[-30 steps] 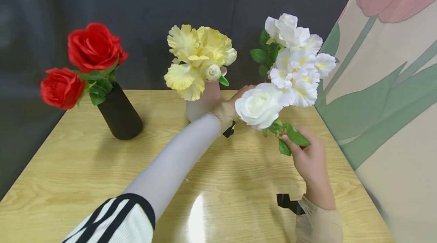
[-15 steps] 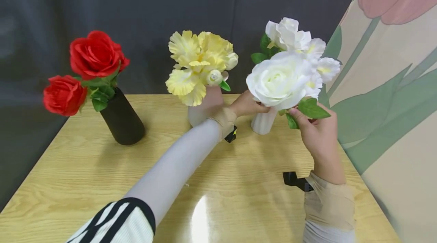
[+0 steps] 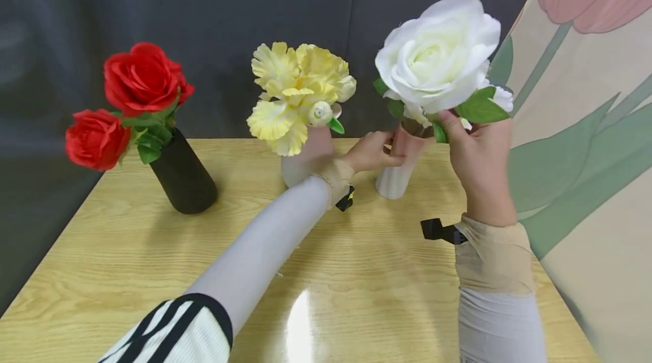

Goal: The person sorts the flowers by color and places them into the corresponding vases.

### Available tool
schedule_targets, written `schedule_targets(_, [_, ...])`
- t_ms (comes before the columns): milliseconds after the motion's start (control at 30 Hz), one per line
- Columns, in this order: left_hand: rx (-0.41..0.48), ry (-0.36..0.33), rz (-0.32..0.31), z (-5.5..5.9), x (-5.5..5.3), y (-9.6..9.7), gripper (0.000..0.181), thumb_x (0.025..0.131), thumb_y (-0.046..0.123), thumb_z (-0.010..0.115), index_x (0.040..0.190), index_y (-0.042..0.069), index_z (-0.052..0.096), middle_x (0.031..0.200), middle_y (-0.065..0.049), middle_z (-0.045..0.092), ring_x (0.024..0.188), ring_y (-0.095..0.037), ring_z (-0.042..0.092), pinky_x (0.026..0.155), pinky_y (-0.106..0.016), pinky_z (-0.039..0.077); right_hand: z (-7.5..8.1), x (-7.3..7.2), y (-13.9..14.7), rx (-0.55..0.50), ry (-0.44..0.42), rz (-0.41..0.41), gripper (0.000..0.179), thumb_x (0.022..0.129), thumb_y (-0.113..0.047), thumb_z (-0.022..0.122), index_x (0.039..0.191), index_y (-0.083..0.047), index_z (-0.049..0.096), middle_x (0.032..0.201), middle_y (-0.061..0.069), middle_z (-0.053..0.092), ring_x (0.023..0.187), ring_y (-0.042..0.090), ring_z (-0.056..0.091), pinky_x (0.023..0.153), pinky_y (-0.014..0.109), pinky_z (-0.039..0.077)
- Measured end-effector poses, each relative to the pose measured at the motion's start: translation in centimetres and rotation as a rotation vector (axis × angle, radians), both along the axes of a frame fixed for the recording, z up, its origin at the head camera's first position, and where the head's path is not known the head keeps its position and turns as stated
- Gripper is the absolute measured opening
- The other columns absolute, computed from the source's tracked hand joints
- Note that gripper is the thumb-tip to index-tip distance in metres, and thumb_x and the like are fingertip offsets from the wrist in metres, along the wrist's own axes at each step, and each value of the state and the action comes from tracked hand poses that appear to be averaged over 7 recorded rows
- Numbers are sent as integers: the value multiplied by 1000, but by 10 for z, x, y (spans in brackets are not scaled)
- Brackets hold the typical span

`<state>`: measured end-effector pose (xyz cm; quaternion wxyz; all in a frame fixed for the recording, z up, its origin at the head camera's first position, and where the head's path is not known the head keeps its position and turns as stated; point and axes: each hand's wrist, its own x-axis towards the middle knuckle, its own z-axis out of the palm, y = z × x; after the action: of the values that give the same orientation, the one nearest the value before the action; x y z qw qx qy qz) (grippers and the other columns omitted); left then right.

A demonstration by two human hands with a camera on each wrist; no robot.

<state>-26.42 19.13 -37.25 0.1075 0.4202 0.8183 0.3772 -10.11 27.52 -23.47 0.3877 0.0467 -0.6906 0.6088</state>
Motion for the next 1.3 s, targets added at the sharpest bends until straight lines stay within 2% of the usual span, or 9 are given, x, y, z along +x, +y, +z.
schedule_targets(200, [-6, -4, -2, 1, 1, 0, 54, 86, 41, 74, 130, 13, 60, 131, 0, 66, 112, -11, 65, 86, -16, 51, 0, -12, -3, -59, 28, -6, 43, 85, 19, 58, 122, -1, 65, 121, 10, 65, 115, 20, 61, 89, 21, 50])
schedule_targets(300, [-12, -12, 0, 1, 1, -1, 56, 87, 42, 74, 132, 14, 59, 132, 1, 65, 112, -11, 65, 86, -16, 51, -2, -18, -3, -103, 38, -11, 36, 85, 16, 63, 116, -2, 65, 111, 8, 66, 99, 18, 61, 83, 21, 49])
schedule_targets(433, [-6, -15, -9, 2, 0, -4, 56, 87, 42, 73, 132, 14, 59, 133, 1, 65, 114, -11, 65, 86, -16, 51, -9, -24, 0, -129, 34, -37, 19, 87, 12, 65, 101, -1, 66, 93, 6, 65, 83, 15, 60, 77, 20, 50])
schedule_targets(500, [4, -15, -18, 2, 0, -5, 55, 87, 42, 73, 132, 14, 59, 133, 1, 65, 114, -11, 64, 86, -15, 50, -14, -28, 3, -111, 26, -57, 14, 88, 11, 64, 93, -2, 65, 90, 5, 65, 81, 14, 62, 75, 19, 51])
schedule_targets(567, [10, -12, -24, 2, 0, -6, 54, 87, 42, 73, 132, 15, 59, 133, 1, 65, 114, -10, 64, 85, -14, 50, -20, -31, 7, -91, 8, -79, 14, 90, 10, 62, 86, -3, 64, 86, 4, 66, 80, 14, 64, 74, 18, 52])
schedule_targets(700, [21, -4, -28, 4, 2, -7, 50, 88, 40, 72, 130, 14, 60, 131, 0, 65, 115, -10, 63, 84, -13, 49, -31, -35, 13, -52, -26, -121, 22, 93, 9, 58, 83, -11, 59, 83, 0, 66, 77, 12, 62, 69, 16, 51])
schedule_targets(867, [29, -9, -25, 4, 4, -8, 48, 88, 37, 73, 129, 13, 60, 131, 0, 65, 117, -11, 62, 84, -12, 49, -44, -40, 18, -53, -78, -150, 27, 95, 9, 53, 80, -13, 54, 78, 0, 59, 74, 11, 56, 67, 16, 51])
schedule_targets(1133, [37, -6, -29, 4, 4, -8, 51, 88, 35, 73, 131, 12, 59, 132, -1, 64, 118, -12, 62, 85, -11, 49, -56, -47, 30, 161, -217, -334, 28, 93, 3, 52, 76, -19, 53, 69, -13, 52, 69, 2, 50, 56, 11, 42])
schedule_targets(1300, [48, 3, -32, 2, 3, -6, 50, 87, 34, 74, 129, 10, 60, 130, -3, 65, 117, -12, 62, 86, -12, 49, -64, -50, 40, 322, -328, -376, 22, 90, 3, 48, 76, -12, 54, 70, -18, 47, 73, -2, 47, 68, 19, 38])
